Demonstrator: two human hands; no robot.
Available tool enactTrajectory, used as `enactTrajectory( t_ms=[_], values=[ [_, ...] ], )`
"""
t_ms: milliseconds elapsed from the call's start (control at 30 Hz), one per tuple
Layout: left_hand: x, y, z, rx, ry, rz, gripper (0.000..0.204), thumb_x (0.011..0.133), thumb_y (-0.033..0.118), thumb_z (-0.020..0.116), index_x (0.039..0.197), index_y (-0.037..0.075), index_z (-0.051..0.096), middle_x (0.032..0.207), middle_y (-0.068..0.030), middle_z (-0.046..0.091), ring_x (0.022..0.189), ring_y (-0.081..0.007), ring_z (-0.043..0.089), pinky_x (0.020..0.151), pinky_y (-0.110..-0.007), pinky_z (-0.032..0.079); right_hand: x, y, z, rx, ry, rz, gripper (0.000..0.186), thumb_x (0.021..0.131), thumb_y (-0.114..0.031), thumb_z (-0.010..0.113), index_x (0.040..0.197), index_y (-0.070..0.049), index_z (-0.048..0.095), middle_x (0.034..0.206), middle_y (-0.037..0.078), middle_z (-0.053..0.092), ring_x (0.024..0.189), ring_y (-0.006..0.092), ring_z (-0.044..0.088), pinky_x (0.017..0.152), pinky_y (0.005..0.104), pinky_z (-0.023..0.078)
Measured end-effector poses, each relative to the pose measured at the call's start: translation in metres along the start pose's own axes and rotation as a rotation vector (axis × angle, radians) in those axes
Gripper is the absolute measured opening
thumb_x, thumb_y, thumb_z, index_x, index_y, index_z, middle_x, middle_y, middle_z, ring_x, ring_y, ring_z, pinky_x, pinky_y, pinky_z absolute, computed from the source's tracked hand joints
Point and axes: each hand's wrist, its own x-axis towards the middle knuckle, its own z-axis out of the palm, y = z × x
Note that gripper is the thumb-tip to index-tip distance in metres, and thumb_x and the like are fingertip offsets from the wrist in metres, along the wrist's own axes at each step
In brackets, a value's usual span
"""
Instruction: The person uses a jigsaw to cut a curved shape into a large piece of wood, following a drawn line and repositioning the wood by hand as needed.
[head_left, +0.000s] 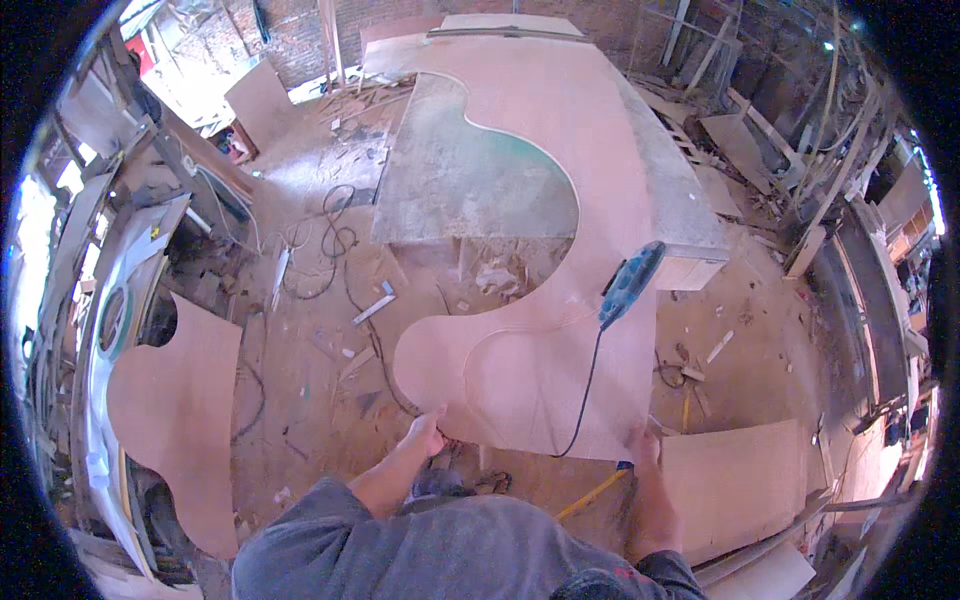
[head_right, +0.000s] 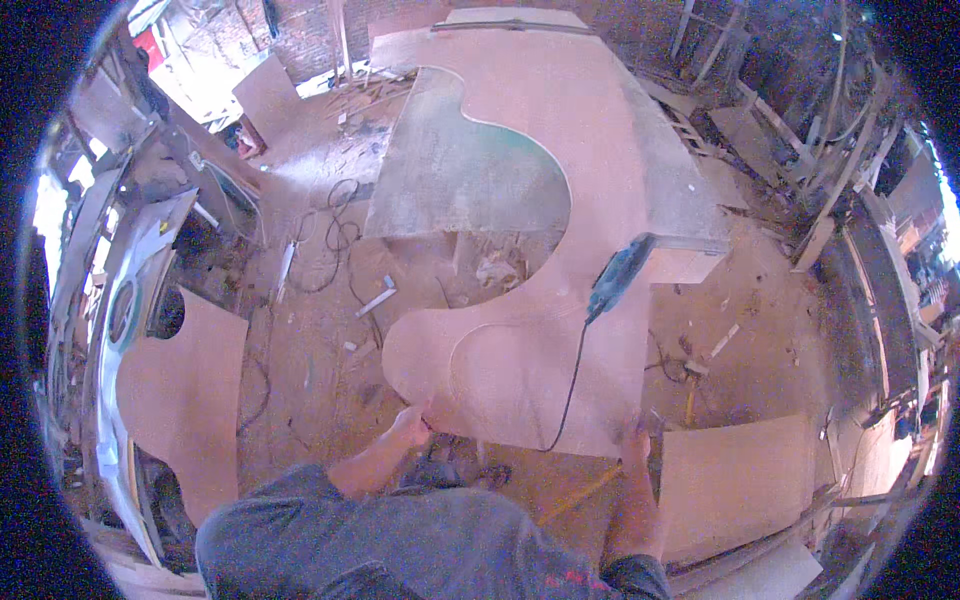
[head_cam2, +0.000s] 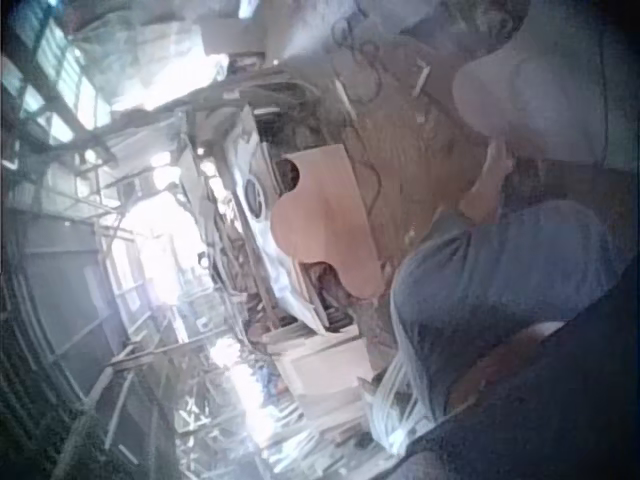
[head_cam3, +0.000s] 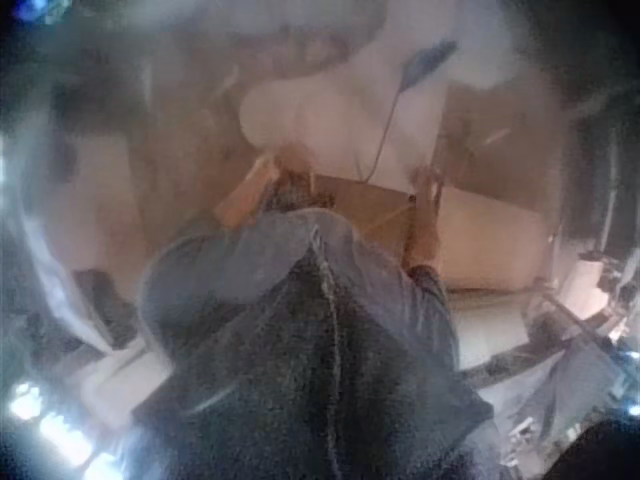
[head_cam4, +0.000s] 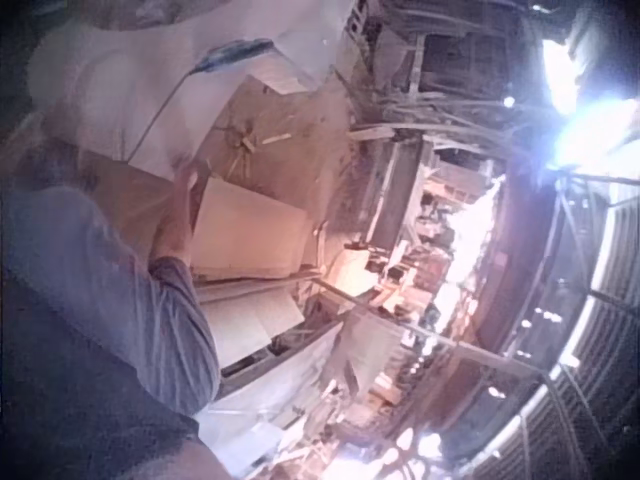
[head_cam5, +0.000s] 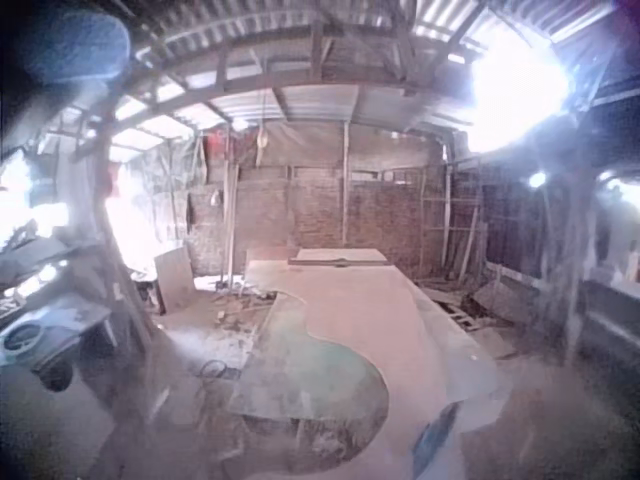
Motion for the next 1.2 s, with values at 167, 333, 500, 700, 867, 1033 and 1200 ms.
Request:
enactTrajectory(
  t_ms=[167,333,500,700,867,1033,1200],
  values=[
    [-0.016,0.008,-0.003,0.063,0.097,0.017,0.037,0.093,0.018,0.066,0.126,0.006,0.055,0.127,-0.0103,0.061,0.114,-0.0282,0.059,0.098,-0.045,0.049,0.004,0.012,0.014,-0.227,0.085,-0.364,0.041,0.095,-0.041,0.056,0.090,-0.002,0.066,0.074,0.005,0.067,0.069,0.0183,0.061,0.061,0.0385,0.048],
    [-0.014,0.023,-0.010,0.094,0.065,0.030,0.041,0.091,0.019,0.068,0.128,0.006,0.053,0.128,-0.0098,0.061,0.115,-0.0274,0.059,0.098,-0.043,0.047,-0.013,-0.010,0.000,0.488,0.076,-0.287,0.034,0.093,-0.035,0.059,0.092,-0.001,0.065,0.079,0.005,0.066,0.074,0.0186,0.060,0.065,0.0352,0.048],
    [-0.020,0.023,-0.004,0.195,0.087,0.069,0.043,0.090,0.020,0.070,0.127,0.006,0.054,0.120,-0.0071,0.063,0.110,-0.0260,0.061,0.092,-0.039,0.050,-0.047,-0.052,-0.024,0.320,-0.021,0.064,0.045,0.094,-0.038,0.057,0.113,0.002,0.064,0.105,0.011,0.067,0.093,0.0187,0.060,0.081,0.0350,0.047],
    [-0.024,0.033,-0.008,0.168,0.080,0.044,0.043,0.091,0.021,0.069,0.129,0.008,0.052,0.121,-0.0061,0.062,0.107,-0.0259,0.062,0.084,-0.044,0.054,-0.052,-0.035,-0.013,0.554,0.003,-0.027,0.042,0.094,-0.037,0.060,0.112,0.000,0.066,0.096,0.007,0.066,0.085,0.0166,0.060,0.073,0.0322,0.048],
    [-0.025,0.029,0.001,0.110,0.011,0.093,0.042,0.092,0.020,0.068,0.128,0.007,0.053,0.122,-0.0075,0.061,0.109,-0.0260,0.061,0.086,-0.045,0.054,-0.027,0.020,-0.004,0.160,0.096,-0.408,0.041,0.095,-0.041,0.058,0.109,-0.004,0.066,0.087,0.008,0.066,0.079,0.0211,0.063,0.066,0.0367,0.050],
    [-0.053,0.064,-0.025,0.176,0.147,0.034,0.044,0.091,0.021,0.070,0.129,0.006,0.053,0.126,-0.0096,0.060,0.115,-0.0280,0.059,0.093,-0.046,0.050,-0.048,-0.017,0.049,0.392,-0.060,0.011,0.045,0.097,-0.045,0.053,0.105,-0.003,0.067,0.080,0.012,0.067,0.076,0.0256,0.065,0.065,0.0411,0.050],
    [-0.042,0.054,-0.009,0.175,0.013,0.105,0.046,0.090,0.021,0.071,0.129,0.003,0.054,0.125,-0.0094,0.061,0.113,-0.0268,0.060,0.092,-0.045,0.051,-0.036,0.007,0.022,0.249,0.082,-0.022,0.046,0.097,-0.046,0.054,0.099,-0.002,0.070,0.078,0.011,0.068,0.069,0.0208,0.061,0.066,0.0363,0.050]
  ],
)
